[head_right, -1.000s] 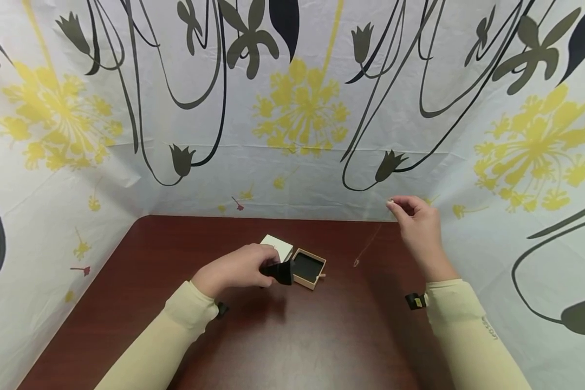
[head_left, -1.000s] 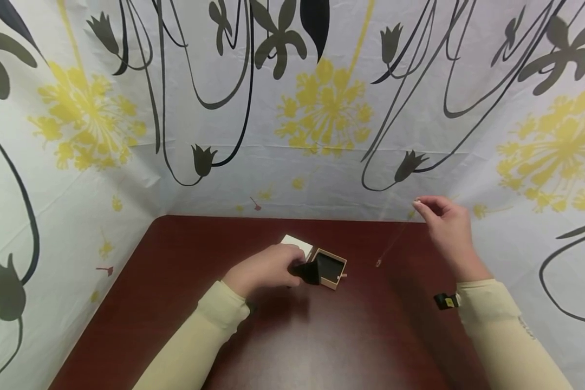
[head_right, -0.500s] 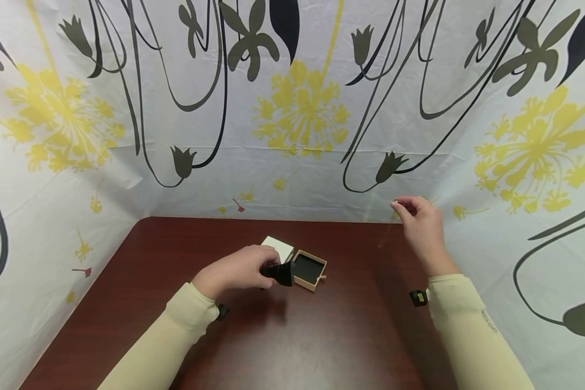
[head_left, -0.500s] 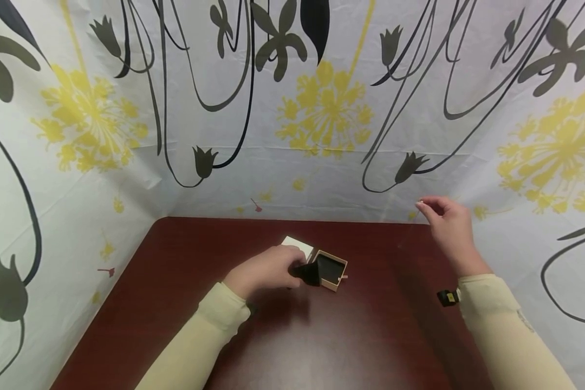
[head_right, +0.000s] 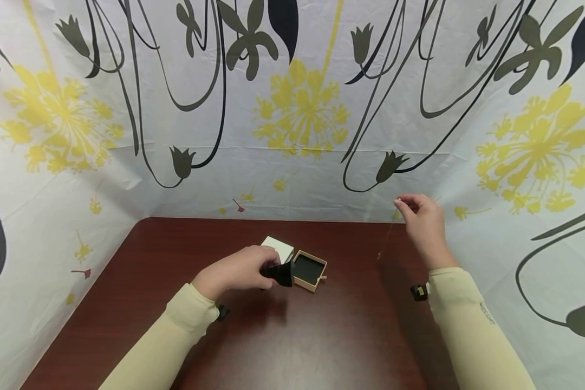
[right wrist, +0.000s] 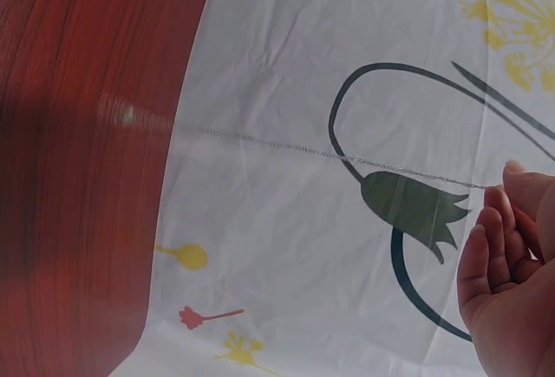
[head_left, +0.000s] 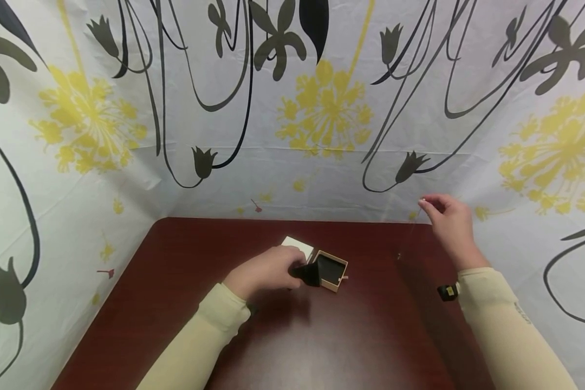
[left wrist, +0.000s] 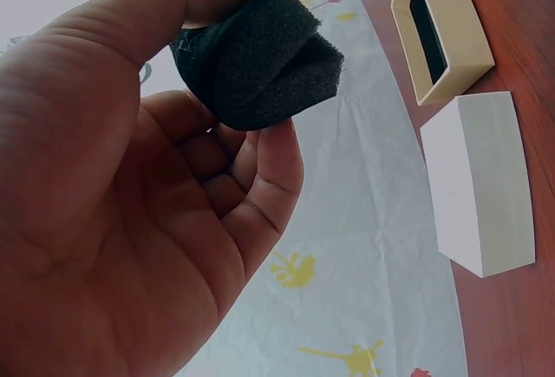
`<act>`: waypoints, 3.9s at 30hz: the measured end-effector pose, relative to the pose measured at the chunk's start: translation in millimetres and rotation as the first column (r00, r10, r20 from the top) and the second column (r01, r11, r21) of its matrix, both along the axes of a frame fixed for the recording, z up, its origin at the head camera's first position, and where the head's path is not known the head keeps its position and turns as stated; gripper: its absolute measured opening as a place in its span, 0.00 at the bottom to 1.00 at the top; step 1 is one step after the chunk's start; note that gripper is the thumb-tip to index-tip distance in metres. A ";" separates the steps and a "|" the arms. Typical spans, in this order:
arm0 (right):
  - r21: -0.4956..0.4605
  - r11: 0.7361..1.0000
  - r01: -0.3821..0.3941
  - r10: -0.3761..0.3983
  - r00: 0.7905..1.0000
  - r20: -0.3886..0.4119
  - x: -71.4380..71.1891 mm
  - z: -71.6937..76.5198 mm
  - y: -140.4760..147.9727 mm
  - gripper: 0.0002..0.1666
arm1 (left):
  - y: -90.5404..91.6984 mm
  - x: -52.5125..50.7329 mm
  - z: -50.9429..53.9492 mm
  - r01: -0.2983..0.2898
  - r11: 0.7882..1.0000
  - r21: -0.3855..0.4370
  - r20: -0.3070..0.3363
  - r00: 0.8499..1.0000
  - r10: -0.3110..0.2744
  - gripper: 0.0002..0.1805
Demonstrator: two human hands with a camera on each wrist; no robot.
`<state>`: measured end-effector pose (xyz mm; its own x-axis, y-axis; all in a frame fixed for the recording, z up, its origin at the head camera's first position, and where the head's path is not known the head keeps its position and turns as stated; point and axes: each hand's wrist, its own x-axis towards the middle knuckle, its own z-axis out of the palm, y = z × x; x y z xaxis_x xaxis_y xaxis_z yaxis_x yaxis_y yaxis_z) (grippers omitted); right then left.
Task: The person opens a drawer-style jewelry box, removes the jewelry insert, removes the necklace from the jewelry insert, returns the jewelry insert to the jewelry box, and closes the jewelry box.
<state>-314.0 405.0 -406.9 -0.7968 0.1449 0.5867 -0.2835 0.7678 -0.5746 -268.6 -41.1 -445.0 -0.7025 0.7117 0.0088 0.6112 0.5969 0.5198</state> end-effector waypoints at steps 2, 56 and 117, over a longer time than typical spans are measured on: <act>0.004 1.000 0.001 -0.001 1.000 0.003 -1.4 0.1 0.8 0.14 | -0.2 -0.2 0.0 -0.002 1.000 0.001 0.001 1.000 0.002 0.10; 0.033 0.999 -0.006 0.005 0.999 0.037 -24.4 -17.9 28.4 0.13 | -0.9 -3.1 -3.2 0.011 1.000 0.006 -0.015 1.000 -0.011 0.11; 0.064 0.997 -0.048 0.040 0.991 0.126 -27.0 -41.4 32.4 0.16 | -2.7 -0.3 -2.7 -0.005 1.000 -0.009 -0.011 1.000 0.005 0.11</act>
<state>-341.0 437.4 -448.2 -0.8691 0.0723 0.4894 -0.2470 0.7938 -0.5558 -268.9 -43.8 -447.7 -0.7059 0.7082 0.0100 0.6137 0.6045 0.5080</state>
